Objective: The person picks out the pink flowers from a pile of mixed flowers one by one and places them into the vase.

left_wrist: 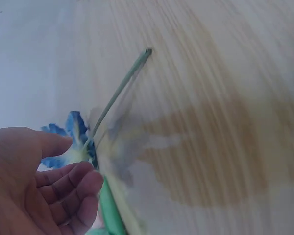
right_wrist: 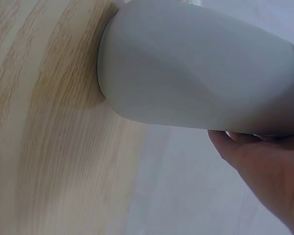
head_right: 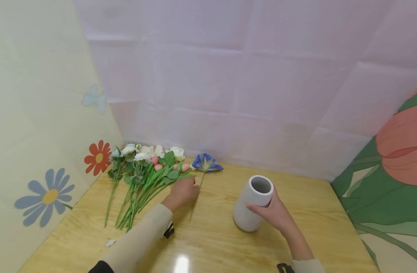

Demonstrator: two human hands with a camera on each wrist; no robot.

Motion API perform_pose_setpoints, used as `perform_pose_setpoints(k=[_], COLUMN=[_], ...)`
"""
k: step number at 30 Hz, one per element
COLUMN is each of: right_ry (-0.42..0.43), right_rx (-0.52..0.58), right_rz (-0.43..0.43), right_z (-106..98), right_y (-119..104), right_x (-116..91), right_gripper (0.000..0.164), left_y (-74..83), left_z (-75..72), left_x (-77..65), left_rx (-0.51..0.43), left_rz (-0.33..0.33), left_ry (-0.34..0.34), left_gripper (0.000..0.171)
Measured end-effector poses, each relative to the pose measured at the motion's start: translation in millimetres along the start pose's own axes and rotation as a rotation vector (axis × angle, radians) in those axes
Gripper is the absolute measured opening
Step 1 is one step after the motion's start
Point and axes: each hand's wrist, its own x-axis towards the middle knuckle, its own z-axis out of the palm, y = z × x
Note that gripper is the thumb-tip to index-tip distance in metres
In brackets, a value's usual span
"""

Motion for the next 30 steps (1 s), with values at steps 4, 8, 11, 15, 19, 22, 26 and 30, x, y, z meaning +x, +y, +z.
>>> perform_pose_setpoints(k=[4, 8, 11, 15, 19, 22, 26, 30], right_ry=[0.014, 0.022, 0.024, 0.028, 0.035, 0.037, 0.039, 0.037], right_rx=[-0.014, -0.019, -0.019, -0.015, -0.01, -0.006, -0.008, -0.005], right_rz=[-0.016, -0.029, -0.03, -0.034, -0.043, -0.044, -0.047, -0.05], right_z=[-0.7, 0.4, 0.9, 0.5, 0.4, 1.5, 3.6, 5.0], right_y=[-0.8, -2.0, -1.9, -1.4, -2.2, -2.5, -1.5, -0.8], right_x=[0.1, -0.1, -0.5, -1.8, -3.1, -3.3, -3.4, -2.5], right_gripper=[0.084, 0.084, 0.084, 0.083, 0.082, 0.082, 0.081, 0.082], left_y=[-5.9, -15.3, -24.8, -39.5, -55.6, -67.1, -80.5, -92.7], left_z=[-12.5, -29.8, -39.9, -48.7, -53.8, -57.4, -61.6, -64.2], left_x=[-7.1, -17.1, -22.5, -28.9, -35.6, -41.4, -49.4, -54.4], left_rx=[0.035, 0.071, 0.074, 0.03, 0.013, 0.027, 0.038, 0.023], left_rz=[-0.005, 0.002, -0.003, -0.016, -0.015, -0.029, -0.066, -0.095], left_ry=[0.028, 0.052, 0.082, 0.116, 0.139, 0.14, 0.124, 0.12], left_gripper=[0.029, 0.027, 0.029, 0.031, 0.024, 0.023, 0.024, 0.027])
